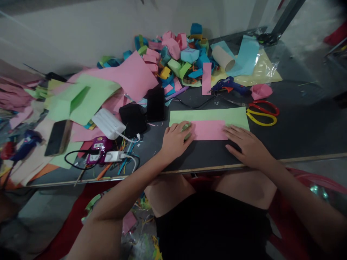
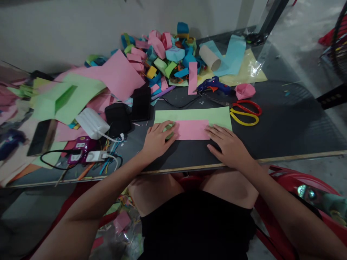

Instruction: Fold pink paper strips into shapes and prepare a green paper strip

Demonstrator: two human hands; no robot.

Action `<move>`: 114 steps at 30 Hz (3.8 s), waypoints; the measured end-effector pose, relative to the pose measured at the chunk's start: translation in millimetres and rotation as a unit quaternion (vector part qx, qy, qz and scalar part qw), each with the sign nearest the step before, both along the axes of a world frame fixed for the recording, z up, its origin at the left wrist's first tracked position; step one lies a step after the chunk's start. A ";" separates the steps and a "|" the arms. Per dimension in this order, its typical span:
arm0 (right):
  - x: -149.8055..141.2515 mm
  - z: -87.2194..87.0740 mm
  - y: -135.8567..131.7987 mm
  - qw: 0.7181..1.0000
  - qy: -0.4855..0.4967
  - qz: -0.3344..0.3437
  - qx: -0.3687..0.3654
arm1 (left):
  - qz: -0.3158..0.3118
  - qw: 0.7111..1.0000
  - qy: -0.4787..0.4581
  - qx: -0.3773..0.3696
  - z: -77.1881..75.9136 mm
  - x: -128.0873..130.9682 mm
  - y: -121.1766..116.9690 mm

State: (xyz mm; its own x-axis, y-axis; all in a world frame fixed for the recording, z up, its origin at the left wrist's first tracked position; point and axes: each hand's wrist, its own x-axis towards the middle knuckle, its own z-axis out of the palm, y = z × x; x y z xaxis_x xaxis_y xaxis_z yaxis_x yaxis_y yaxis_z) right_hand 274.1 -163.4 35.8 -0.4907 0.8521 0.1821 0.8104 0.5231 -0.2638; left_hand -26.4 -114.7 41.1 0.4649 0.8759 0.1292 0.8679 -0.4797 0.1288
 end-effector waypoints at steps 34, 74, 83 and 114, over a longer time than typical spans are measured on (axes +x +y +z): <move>1.8 -0.1 2.0 0.998 -0.054 0.012 0.004 | -0.008 0.999 0.011 -0.040 12.4 -4.4 10.4; 3.7 -0.3 2.7 1.000 -0.025 0.009 -0.003 | -0.034 0.999 -0.024 -0.019 1.7 -12.5 15.3; 2.5 1.5 2.2 1.000 -0.028 0.009 0.001 | -0.032 0.999 0.011 0.010 2.9 -5.2 11.8; 5.5 0.7 4.2 0.999 -0.037 0.025 0.008 | -0.261 0.962 0.010 -0.085 -9.0 -15.3 34.8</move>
State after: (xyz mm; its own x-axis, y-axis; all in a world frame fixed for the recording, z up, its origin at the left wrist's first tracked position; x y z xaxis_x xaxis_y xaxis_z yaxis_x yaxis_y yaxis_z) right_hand 279.6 -159.2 36.5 -0.5447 0.8239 0.1566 0.8006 0.5664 -0.1955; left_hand -41.7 -79.9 32.2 0.8473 0.5310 -0.0091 0.5185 -0.8234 0.2306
